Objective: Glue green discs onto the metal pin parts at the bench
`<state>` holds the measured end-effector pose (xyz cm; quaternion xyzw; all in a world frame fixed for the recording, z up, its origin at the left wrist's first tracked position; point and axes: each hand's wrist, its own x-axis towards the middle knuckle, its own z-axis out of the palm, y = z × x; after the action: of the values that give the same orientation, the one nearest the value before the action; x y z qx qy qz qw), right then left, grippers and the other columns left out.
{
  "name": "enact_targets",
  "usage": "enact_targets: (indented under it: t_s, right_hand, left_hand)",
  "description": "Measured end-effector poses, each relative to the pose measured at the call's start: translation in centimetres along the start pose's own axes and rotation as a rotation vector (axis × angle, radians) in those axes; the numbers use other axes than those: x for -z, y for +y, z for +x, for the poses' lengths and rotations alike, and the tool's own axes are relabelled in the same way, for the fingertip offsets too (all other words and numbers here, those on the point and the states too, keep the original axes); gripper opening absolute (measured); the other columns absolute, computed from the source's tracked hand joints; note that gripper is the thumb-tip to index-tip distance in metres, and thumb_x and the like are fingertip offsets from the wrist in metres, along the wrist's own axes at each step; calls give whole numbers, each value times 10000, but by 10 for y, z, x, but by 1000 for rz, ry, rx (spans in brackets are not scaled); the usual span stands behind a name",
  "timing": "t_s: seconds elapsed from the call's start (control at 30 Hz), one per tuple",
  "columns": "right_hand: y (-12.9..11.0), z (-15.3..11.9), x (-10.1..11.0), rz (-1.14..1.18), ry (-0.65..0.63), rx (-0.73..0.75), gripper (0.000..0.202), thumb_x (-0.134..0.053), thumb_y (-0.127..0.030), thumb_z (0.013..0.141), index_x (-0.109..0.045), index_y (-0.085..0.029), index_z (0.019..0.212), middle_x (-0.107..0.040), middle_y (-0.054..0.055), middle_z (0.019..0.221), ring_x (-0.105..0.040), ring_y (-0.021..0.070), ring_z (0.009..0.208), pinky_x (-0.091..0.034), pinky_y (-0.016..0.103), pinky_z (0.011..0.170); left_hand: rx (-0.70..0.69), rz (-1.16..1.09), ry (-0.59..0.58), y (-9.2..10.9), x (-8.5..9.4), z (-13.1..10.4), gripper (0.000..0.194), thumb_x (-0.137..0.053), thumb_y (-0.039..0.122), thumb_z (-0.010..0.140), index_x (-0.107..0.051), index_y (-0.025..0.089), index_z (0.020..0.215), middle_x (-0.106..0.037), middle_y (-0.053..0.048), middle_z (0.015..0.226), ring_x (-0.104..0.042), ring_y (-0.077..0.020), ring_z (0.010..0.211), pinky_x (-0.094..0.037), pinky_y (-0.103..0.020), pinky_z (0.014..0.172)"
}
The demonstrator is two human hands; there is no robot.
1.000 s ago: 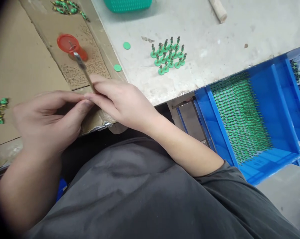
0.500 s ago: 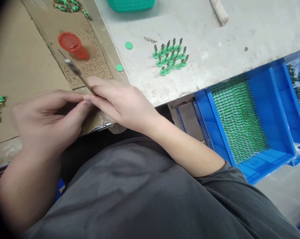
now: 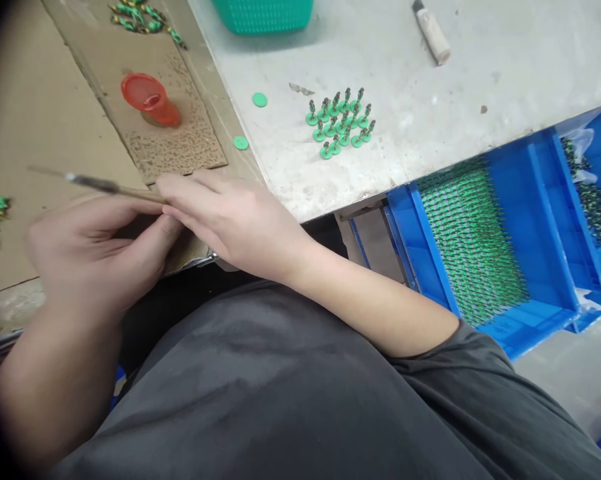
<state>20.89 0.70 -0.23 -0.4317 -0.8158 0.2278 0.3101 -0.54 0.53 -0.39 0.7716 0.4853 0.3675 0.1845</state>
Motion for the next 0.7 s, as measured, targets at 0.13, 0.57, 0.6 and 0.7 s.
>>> enact_targets:
  t_s: [0.13, 0.57, 0.6, 0.7]
  right_hand:
    - [7, -4, 0, 110, 152, -88, 356, -499, -393, 1267, -657, -229, 994, -784, 42, 1045, -801, 184, 1024, -671, 301, 979]
    - [13, -8, 0, 36, 74, -8, 342, -436, -385, 1274, -731, -241, 1177, -803, 69, 1195, -775, 238, 1157, -635, 393, 1093]
    - [14, -8, -1, 39, 90, 14, 350, -428, -382, 1277, -730, -232, 1185, -800, 73, 1181, -772, 234, 1142, -631, 385, 1081]
    - [16, -8, -3, 40, 110, 58, 383, -399, -391, 1287, -725, -216, 1188, -791, 78, 1166, -765, 225, 1126, -620, 369, 1062]
  left_hand:
    - [30, -28, -12, 1, 0, 0, 110, -829, 343, 1072, -905, 268, 1049, -894, 7, 997, -804, -127, 868, -569, -257, 812]
    - [86, -37, -1, 0, -1, -2, 138, -821, 378, 1068, -922, 285, 1083, -906, -1, 1041, -834, -158, 916, -607, -286, 847]
    - [89, -32, -4, 0, -1, -2, 145, -820, 383, 1070, -921, 280, 1080, -906, -3, 1043, -836, -158, 922, -612, -286, 857]
    - [92, -33, -7, 1, 0, -2, 154, -818, 388, 1072, -918, 271, 1066, -906, -7, 1038, -835, -156, 917, -610, -284, 855]
